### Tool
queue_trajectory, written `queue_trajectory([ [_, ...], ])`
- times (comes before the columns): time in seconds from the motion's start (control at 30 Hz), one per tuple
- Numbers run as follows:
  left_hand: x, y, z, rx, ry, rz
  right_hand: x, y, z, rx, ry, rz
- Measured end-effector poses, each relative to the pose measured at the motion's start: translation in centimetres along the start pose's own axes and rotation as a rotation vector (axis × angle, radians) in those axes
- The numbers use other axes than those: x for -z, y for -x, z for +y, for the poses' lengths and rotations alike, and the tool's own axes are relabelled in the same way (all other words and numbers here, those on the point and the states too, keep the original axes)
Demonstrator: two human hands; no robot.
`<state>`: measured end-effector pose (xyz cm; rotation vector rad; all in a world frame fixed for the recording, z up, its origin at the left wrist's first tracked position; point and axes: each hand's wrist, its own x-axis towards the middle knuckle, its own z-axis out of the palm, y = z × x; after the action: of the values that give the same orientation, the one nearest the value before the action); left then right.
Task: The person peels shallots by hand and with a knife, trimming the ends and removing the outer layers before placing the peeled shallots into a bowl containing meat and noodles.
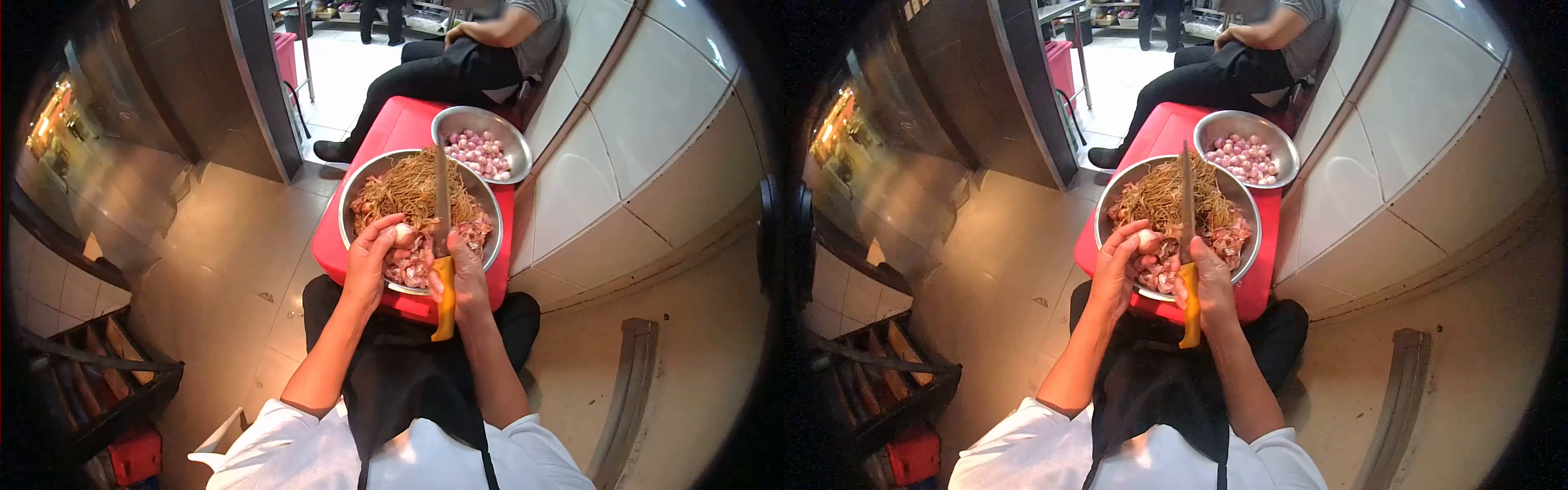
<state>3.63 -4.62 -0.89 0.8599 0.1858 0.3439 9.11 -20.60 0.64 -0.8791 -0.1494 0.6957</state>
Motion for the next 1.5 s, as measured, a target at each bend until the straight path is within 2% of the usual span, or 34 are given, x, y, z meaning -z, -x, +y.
queue_trajectory([
  [0.13, 0.2, 0.0, 0.4, 0.014, -0.011, -0.023, 1.2, 0.1, -0.8, 0.042, 0.036, 0.062],
  [0.27, -0.1, -0.5, 0.3, 0.024, 0.031, -0.040, 1.7, 0.0, -1.4, -0.013, 0.249, 0.098],
  [0.33, -0.2, -0.8, 0.2, 0.022, 0.054, -0.044, 1.1, -0.1, -1.8, 0.031, 0.318, 0.089],
  [0.47, -0.2, -1.7, -0.4, -0.020, -0.122, -0.012, -0.3, 0.1, -2.7, 0.087, 0.472, 0.124],
  [0.57, -0.7, -1.9, -0.3, -0.128, -0.356, 0.030, -0.3, 0.0, -2.6, 0.088, 0.476, 0.103],
  [0.7, -1.3, -1.9, -0.2, -0.191, -0.427, 0.070, -0.3, -0.3, -2.1, 0.073, 0.509, 0.122],
  [0.8, -0.7, -1.9, -0.4, -0.035, -0.259, 0.069, -0.3, -0.6, -2.0, 0.060, 0.521, 0.133],
  [0.93, 0.1, -2.1, -0.8, -0.005, -0.064, 0.052, -0.9, -0.5, -2.1, 0.084, 0.573, 0.153],
  [1.13, -0.1, -2.3, -0.9, 0.015, -0.096, 0.085, -0.6, 0.1, -2.0, 0.019, 0.547, 0.155],
  [1.23, -0.9, -2.0, -0.6, -0.031, -0.268, 0.117, -0.8, 0.0, -2.5, -0.019, 0.525, 0.163],
  [1.27, -1.5, -2.0, -0.9, -0.139, -0.284, 0.129, -0.9, 0.1, -2.7, -0.041, 0.497, 0.172],
  [1.3, -1.3, -1.9, -0.8, -0.147, -0.358, 0.108, -0.6, 0.1, -2.6, -0.056, 0.526, 0.156],
  [1.43, -0.9, -1.6, -1.3, -0.161, -0.408, 0.045, -1.2, 0.4, -1.9, 0.017, 0.662, 0.172],
  [1.5, -1.5, -1.4, -0.6, -0.093, -0.333, 0.070, -1.4, 0.4, -1.1, 0.156, 0.734, 0.149],
])
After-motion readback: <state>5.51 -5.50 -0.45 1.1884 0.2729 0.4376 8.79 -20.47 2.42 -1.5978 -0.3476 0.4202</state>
